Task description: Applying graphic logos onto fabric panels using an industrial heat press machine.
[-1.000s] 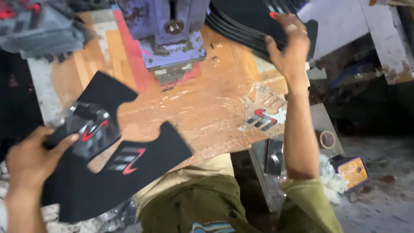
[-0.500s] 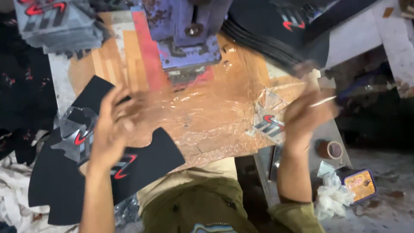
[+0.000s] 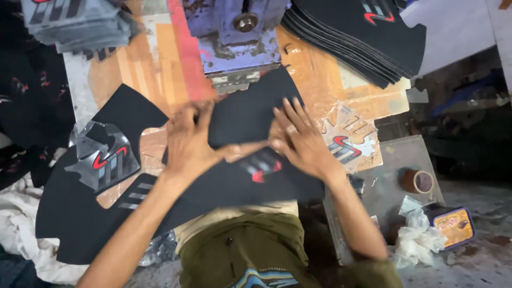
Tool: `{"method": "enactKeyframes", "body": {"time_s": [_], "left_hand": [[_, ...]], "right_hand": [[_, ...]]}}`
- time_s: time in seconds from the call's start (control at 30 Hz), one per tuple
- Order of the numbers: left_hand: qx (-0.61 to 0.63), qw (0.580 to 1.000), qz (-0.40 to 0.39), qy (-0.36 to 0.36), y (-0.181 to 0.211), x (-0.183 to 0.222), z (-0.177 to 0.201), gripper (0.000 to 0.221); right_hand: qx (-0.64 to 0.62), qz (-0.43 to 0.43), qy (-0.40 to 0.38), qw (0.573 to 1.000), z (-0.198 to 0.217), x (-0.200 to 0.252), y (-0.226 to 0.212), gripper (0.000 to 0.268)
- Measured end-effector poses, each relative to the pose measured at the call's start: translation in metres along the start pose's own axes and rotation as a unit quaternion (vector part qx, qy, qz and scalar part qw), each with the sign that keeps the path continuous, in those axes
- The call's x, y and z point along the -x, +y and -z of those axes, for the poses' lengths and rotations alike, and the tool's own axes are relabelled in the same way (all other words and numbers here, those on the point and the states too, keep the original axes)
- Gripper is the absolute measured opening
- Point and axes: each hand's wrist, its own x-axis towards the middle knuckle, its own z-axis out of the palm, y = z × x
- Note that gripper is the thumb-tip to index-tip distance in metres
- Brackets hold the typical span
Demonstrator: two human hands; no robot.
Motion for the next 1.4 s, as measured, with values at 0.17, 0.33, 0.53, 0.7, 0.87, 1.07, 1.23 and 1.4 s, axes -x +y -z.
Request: {"method": "enactKeyframes", "body": {"time_s": [0.17,0.33,0.53,0.7,0.87,1.07,1.23,1.4], "left_hand": [[-0.025,0.997,-0.018,0.07,-0.068,-0.071,-0.013,0.093],[0.028,0.999,0.017,0.009,-0.055,-0.09,-0.012,0.097],[0.004,0.996,0.08,-0.029,-0.029,-0.082,-0.009,0.104],[-0.097,0.992,0.01,0.085,-0.023,-0.035,-0.026,0.08],[-0.016,0.999,-0.048,0.007,-0.01,-0.003,-0.012,0.069],[0.005,0.999,-0.041,-0.028,-0.01,-0.001,-0.011,0.078],[-0.034,0.996,-0.075,0.035,-0.025,0.016,-0.035,0.078],[-0.027,0.994,-0.081,0.073,-0.018,0.016,-0.028,0.071]], "right_hand": [[0.09,-0.048,-0.129,0.986,-0.017,-0.096,0.03,0.063],[0.075,0.053,0.029,0.995,-0.025,-0.077,0.054,0.062],[0.051,0.002,0.031,0.998,-0.005,-0.073,0.048,0.05],[-0.009,-0.149,0.062,0.987,0.03,0.012,0.012,0.051],[-0.022,-0.444,0.15,0.883,0.043,0.221,0.125,0.029],[-0.128,-0.295,0.107,0.941,0.127,0.105,-0.021,0.022],[-0.509,-0.164,-0.058,0.843,0.006,-0.038,-0.053,0.023],[-0.546,-0.128,-0.165,0.811,-0.081,-0.077,-0.005,0.03]]}}
